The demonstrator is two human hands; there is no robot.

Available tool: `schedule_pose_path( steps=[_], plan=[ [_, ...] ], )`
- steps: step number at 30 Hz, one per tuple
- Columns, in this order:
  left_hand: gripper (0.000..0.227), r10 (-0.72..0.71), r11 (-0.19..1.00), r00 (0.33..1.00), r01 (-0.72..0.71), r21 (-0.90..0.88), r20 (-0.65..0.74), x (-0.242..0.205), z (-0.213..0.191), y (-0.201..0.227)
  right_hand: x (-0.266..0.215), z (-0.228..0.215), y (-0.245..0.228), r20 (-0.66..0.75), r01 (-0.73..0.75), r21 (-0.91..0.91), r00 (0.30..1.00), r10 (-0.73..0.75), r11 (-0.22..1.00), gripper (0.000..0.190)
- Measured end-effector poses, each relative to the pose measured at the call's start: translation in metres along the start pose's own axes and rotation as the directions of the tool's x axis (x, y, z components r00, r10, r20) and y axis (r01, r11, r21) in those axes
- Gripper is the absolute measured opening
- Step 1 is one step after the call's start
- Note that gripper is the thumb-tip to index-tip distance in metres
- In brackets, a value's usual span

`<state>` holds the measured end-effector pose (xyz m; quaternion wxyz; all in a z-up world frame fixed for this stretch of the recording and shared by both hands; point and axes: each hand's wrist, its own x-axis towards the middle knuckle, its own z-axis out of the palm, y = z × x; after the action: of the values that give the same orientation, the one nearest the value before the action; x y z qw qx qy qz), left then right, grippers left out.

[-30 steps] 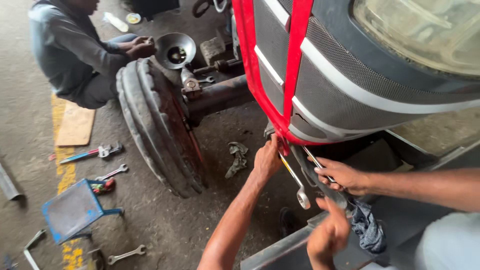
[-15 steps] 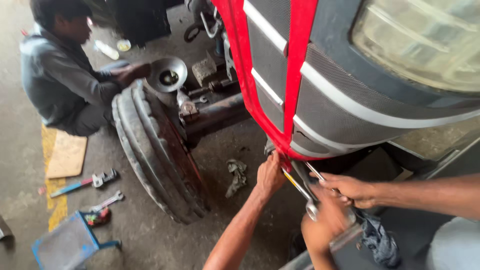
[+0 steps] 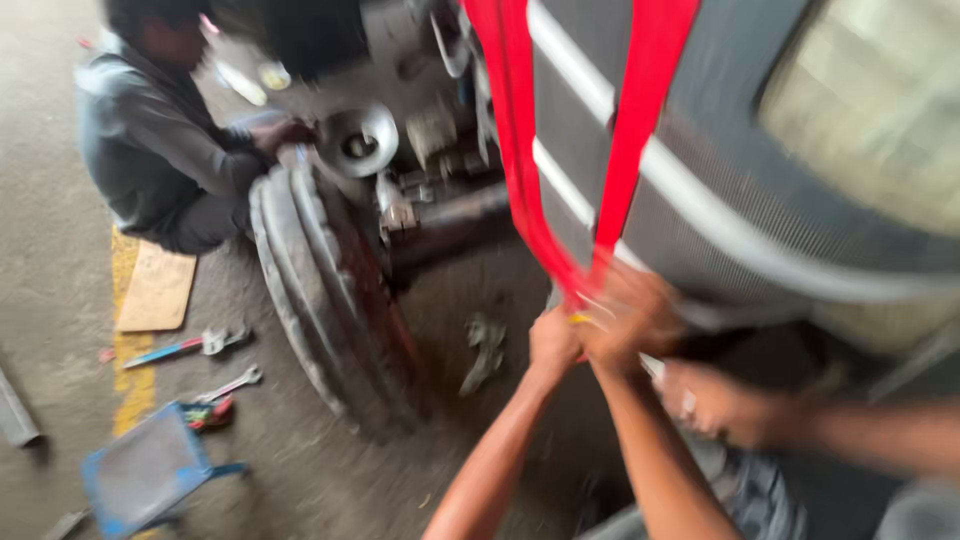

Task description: The person uses a wrench to tighten a bolt on the front bumper of a red tractor. They work alongside another person who is also using tools on the vehicle. The task involves securing a metal bracket to the tractor's frame.

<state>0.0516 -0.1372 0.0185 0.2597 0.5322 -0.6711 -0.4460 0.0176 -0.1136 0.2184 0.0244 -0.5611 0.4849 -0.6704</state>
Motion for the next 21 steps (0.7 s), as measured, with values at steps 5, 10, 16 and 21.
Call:
schedule_pose_path(
  steps=[5,10,16,21],
  plan=[
    [0.036,0.076,0.996,0.997,-0.076,-0.048,-0.008,0.016,0.002,-0.027,0.103,0.081,-0.074,0.208,0.053,0.091,0.976,-0.071,0.994,0.018],
    [0.059,0.135,0.99,0.99,-0.137,-0.031,-0.038,0.043,-0.016,-0.02,0.055,0.065,-0.054,0.289,0.16,-0.128,0.95,-0.118,0.979,0.019],
    [0.036,0.06,0.974,0.98,-0.099,0.204,0.188,0.055,-0.022,-0.03,0.053,0.132,0.08,0.357,0.014,-0.18,0.933,0.052,0.983,0.007],
    [0.024,-0.178,0.824,0.926,0.325,-0.464,0.332,0.03,-0.055,-0.021,0.062,0.192,0.15,0.389,-0.063,-0.368,0.896,0.215,0.928,0.015]
  ],
)
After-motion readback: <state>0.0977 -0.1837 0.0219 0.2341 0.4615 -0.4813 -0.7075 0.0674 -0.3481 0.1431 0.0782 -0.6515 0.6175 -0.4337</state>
